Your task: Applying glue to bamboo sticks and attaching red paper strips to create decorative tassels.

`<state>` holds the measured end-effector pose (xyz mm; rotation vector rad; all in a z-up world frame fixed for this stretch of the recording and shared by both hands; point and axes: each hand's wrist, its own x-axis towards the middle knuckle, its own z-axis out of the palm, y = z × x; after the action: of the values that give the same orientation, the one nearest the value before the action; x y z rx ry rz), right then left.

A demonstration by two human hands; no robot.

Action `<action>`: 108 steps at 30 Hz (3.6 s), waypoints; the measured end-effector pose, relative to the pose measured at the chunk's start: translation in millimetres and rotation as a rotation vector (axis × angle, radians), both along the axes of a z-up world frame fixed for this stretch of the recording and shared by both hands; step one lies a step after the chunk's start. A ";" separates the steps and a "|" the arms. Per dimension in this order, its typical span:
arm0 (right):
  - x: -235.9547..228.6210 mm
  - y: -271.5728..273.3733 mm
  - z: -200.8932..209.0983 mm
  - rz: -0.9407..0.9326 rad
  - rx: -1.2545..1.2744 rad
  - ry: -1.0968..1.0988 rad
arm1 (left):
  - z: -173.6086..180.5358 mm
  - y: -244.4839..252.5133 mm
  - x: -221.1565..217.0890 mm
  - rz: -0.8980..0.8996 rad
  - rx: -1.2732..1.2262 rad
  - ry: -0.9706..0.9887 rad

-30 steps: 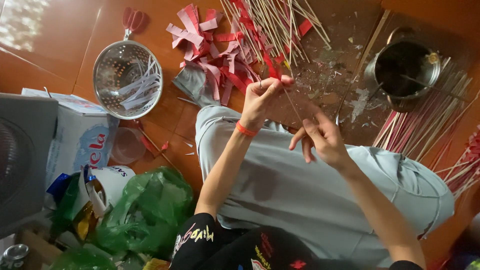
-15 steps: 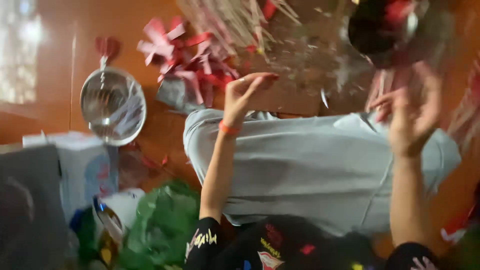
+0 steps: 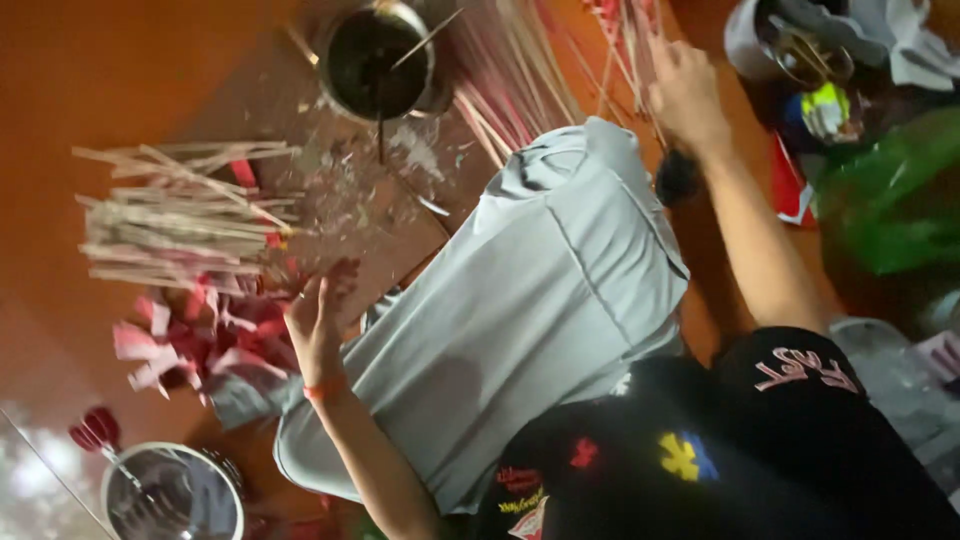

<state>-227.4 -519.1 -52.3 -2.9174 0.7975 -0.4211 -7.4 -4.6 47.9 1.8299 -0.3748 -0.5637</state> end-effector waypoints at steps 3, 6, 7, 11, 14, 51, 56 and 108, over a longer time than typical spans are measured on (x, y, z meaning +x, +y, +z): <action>-18.1 4.3 -70.4 -0.007 -0.061 -0.059 | 0.6 -7.4 1.7 -0.045 -0.090 0.105; -9.9 25.9 -82.3 0.039 0.198 -0.074 | -3.9 -11.8 -0.4 -0.052 -0.047 0.079; -2.3 30.4 -92.9 0.037 0.206 -0.074 | -6.3 -11.8 -0.8 -0.053 -0.039 0.080; 42.4 34.8 -133.2 0.260 0.498 -0.109 | -19.2 -11.8 1.9 -0.079 0.024 0.060; 65.5 38.7 -135.4 0.341 0.577 -0.150 | -27.9 -8.2 1.0 -0.110 -0.020 0.070; 63.6 50.2 129.8 0.528 1.026 -0.586 | -81.9 11.7 5.8 -0.214 0.117 0.000; 94.7 88.2 152.9 0.776 0.738 -0.523 | -72.6 8.3 1.5 -0.205 0.086 0.046; 75.0 296.0 71.0 1.056 0.764 -0.205 | -38.3 -15.8 -10.2 -0.044 -0.465 0.022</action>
<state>-152.3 -223.1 18.8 -2.0953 -0.5337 -0.2106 -17.6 -20.4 9.5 1.3706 -0.4873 -0.4795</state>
